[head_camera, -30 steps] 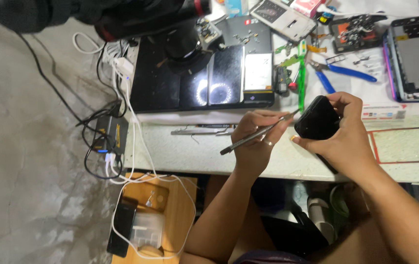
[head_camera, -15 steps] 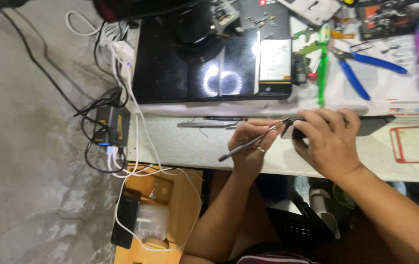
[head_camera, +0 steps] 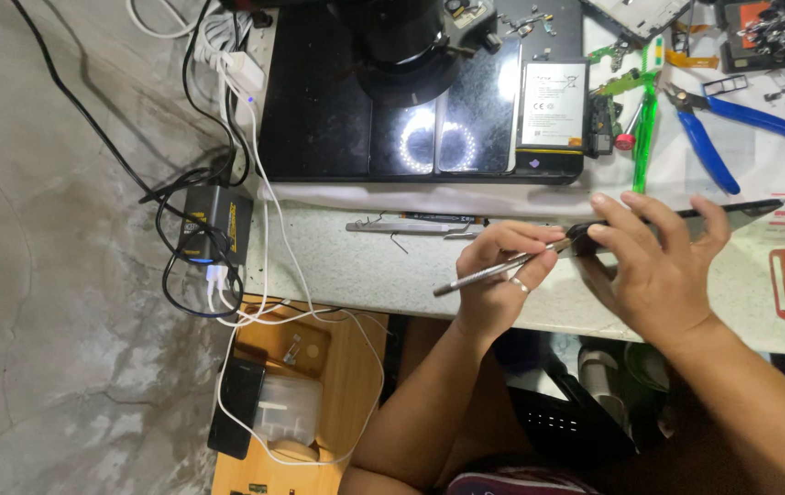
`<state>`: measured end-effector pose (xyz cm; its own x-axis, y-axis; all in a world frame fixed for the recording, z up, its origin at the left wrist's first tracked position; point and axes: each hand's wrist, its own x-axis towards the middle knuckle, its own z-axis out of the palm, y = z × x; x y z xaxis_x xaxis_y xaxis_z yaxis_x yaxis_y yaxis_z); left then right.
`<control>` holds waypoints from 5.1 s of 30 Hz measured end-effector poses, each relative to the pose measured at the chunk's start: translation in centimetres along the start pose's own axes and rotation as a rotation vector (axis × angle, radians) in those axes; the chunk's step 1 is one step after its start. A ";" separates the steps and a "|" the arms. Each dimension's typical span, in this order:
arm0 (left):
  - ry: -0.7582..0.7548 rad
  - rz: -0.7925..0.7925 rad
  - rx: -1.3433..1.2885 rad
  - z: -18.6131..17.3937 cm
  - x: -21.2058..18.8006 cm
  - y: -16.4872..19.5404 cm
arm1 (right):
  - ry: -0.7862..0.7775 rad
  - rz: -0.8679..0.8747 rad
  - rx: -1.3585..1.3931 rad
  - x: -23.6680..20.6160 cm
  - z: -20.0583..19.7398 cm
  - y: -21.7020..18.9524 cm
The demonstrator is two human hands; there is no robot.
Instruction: The person uses a metal prying tool to carefully separate the back cover of a black smartphone. They work along the edges and corners to release the adhesive seal. The person then lifts the cover to reveal the internal components and ribbon cables.
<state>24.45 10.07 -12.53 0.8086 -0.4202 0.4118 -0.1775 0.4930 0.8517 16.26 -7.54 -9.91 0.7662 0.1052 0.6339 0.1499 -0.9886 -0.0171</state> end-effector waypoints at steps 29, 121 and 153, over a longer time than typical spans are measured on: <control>0.137 -0.139 -0.212 0.2 0.3 -2.1 | -0.025 0.143 0.022 -2.6 1.0 2.1; -0.344 0.597 1.089 2.8 1.3 2.7 | 0.001 0.165 0.136 -5.2 2.5 3.7; -0.328 0.651 1.126 2.8 1.1 2.7 | 0.029 0.164 0.139 -4.8 2.3 3.4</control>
<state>23.31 8.75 -8.89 0.2582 -0.5905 0.7646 -0.9661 -0.1530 0.2081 14.56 -11.17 -14.80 0.7695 -0.0612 0.6357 0.1110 -0.9674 -0.2275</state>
